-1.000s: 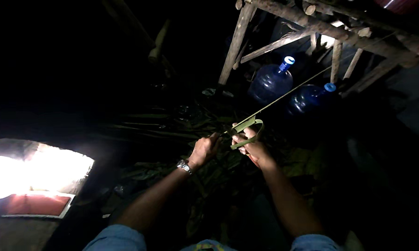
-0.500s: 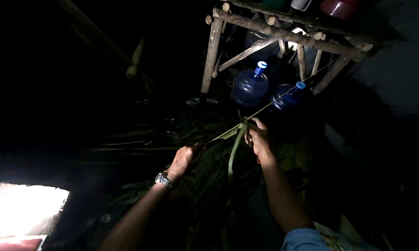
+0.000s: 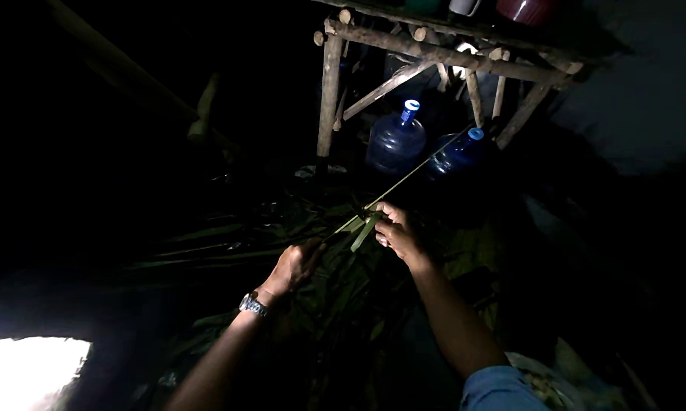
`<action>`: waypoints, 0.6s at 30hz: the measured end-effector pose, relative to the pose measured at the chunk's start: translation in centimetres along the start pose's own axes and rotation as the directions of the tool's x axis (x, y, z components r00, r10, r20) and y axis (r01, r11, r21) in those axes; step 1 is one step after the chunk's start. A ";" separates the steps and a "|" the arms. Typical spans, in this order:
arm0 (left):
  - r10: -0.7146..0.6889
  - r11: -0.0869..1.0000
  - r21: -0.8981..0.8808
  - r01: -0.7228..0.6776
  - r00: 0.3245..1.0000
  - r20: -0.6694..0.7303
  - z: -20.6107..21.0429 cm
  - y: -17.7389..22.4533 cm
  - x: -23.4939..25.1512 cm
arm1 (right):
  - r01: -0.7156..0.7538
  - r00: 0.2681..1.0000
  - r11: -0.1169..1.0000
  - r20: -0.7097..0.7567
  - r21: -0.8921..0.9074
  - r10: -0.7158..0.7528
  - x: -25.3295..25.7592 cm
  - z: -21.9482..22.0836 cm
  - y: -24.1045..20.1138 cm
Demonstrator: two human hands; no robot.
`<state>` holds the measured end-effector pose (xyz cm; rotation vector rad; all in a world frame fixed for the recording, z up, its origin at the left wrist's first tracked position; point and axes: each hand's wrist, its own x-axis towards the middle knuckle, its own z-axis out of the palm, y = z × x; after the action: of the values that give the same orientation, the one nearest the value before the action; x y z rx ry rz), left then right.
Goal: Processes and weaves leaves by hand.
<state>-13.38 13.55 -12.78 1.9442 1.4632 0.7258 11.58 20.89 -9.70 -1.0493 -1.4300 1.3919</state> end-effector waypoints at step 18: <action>0.063 0.996 -0.063 -0.057 0.993 0.100 -1.0 -1.2 -0.3 | 0.023 0.941 0.983 -0.335 0.179 0.039 0.3 -2.5 -1.0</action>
<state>-14.97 13.66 -13.02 1.9576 1.3125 0.6785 13.85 21.86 -8.62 -1.1130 -1.0305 1.2492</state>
